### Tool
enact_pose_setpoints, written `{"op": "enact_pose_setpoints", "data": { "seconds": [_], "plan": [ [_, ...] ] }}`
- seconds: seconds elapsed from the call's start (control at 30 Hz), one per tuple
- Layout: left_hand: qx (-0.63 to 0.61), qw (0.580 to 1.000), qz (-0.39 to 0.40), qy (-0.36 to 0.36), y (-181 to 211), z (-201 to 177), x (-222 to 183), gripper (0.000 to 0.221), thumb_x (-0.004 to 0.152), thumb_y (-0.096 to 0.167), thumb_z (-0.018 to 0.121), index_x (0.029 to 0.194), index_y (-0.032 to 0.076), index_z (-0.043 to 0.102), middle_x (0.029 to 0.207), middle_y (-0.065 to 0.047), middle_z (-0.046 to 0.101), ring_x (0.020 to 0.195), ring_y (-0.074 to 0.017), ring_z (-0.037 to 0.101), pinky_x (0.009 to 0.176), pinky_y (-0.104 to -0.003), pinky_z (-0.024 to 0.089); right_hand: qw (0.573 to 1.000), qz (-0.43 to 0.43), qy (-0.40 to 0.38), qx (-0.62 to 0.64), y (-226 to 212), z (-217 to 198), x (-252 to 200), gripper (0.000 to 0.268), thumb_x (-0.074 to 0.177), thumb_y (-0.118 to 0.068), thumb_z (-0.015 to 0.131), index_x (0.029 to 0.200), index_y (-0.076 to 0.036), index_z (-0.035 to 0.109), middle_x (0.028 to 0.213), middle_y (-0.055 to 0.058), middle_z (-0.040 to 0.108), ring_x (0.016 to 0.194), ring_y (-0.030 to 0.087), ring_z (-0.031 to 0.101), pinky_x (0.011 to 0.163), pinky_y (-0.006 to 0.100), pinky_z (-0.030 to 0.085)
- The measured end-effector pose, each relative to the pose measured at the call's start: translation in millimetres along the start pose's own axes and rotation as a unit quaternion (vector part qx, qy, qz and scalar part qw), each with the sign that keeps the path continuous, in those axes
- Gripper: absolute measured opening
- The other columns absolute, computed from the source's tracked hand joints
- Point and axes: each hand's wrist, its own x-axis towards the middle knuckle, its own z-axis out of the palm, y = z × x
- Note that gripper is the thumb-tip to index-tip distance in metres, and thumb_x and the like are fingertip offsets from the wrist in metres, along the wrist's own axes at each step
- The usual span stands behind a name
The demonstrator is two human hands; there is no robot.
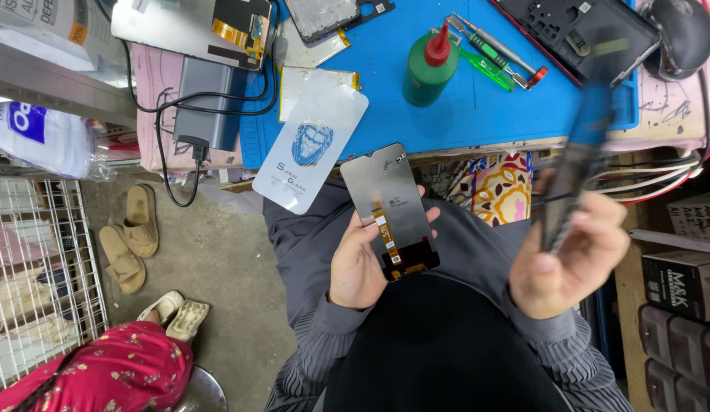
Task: The person assembles a mobile phone by fitting a screen onto the chassis, installing a battery, and connecting internal components.
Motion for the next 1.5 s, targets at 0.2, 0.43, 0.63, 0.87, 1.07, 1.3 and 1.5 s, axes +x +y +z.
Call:
{"op": "enact_pose_setpoints", "data": {
  "seconds": [0.2,0.43,0.63,0.87,1.07,1.3,1.5],
  "plan": [
    [-0.106,0.994,-0.021,0.020,2.5,1.9,-0.1,0.060,0.109,0.033,0.031,0.158,-0.001,0.031,0.156,-0.024,0.044,0.139,-0.0483,0.047,0.113,-0.056,0.044,0.997,-0.004,0.051,-0.064,10.6,-23.2,21.3,0.045,0.108,-0.032,0.075,0.135,-0.007,0.050,0.135,0.006,0.050,0.122,0.019,0.056,0.112,0.036,0.046],
    [-0.116,0.993,-0.003,0.000,4.5,6.2,0.4,0.063,0.106,0.034,0.027,0.158,-0.001,0.031,0.158,-0.021,0.041,0.142,-0.0483,0.044,0.112,-0.058,0.044,0.964,-0.047,0.027,-0.259,26.2,-50.8,66.2,0.032,0.103,-0.019,0.075,0.123,-0.001,0.059,0.137,0.008,0.049,0.129,0.022,0.050,0.115,0.036,0.041],
    [-0.155,0.986,0.024,-0.056,7.4,7.6,-2.3,0.061,0.109,0.037,0.025,0.160,0.004,0.028,0.160,-0.020,0.038,0.145,-0.0488,0.039,0.112,-0.063,0.042,0.894,-0.055,-0.056,-0.441,65.5,-56.8,95.2,0.027,0.093,-0.006,0.084,0.114,-0.004,0.067,0.127,0.015,0.052,0.123,0.031,0.051,0.110,0.041,0.041],
    [-0.192,0.981,0.022,-0.023,10.0,7.6,0.5,0.060,0.109,0.042,0.023,0.158,0.008,0.030,0.155,-0.016,0.043,0.148,-0.0421,0.034,0.115,-0.063,0.039,0.885,-0.066,-0.091,-0.451,77.4,-32.7,119.6,0.033,0.087,-0.006,0.085,0.115,-0.004,0.068,0.130,0.019,0.048,0.126,0.036,0.048,0.111,0.045,0.041],
    [-0.182,0.982,0.044,-0.037,8.7,13.6,2.7,0.057,0.111,0.040,0.024,0.158,0.008,0.029,0.155,-0.015,0.042,0.150,-0.0372,0.034,0.119,-0.058,0.037,0.846,-0.139,-0.107,-0.503,33.4,-8.4,121.0,0.038,0.077,-0.011,0.086,0.109,0.000,0.068,0.133,0.025,0.046,0.126,0.044,0.044,0.104,0.049,0.040],
    [-0.103,0.994,0.019,0.023,-3.5,26.7,14.2,0.056,0.111,0.038,0.027,0.148,0.000,0.044,0.139,-0.016,0.059,0.127,-0.0273,0.058,0.109,-0.043,0.047,0.933,0.260,-0.239,-0.065,31.0,-11.7,7.3,0.043,0.106,-0.038,0.050,0.129,-0.005,0.063,0.115,0.009,0.067,0.099,0.017,0.061,0.088,0.032,0.048],
    [-0.036,0.993,0.018,0.108,-22.1,32.0,21.7,0.047,0.110,0.031,0.038,0.135,-0.006,0.054,0.125,-0.013,0.068,0.113,-0.0216,0.064,0.101,-0.036,0.050,0.726,0.615,-0.039,0.307,50.3,8.4,-50.3,0.056,0.107,-0.041,0.036,0.139,0.001,0.054,0.129,0.016,0.067,0.117,0.027,0.064,0.100,0.045,0.048]
  ]
}}
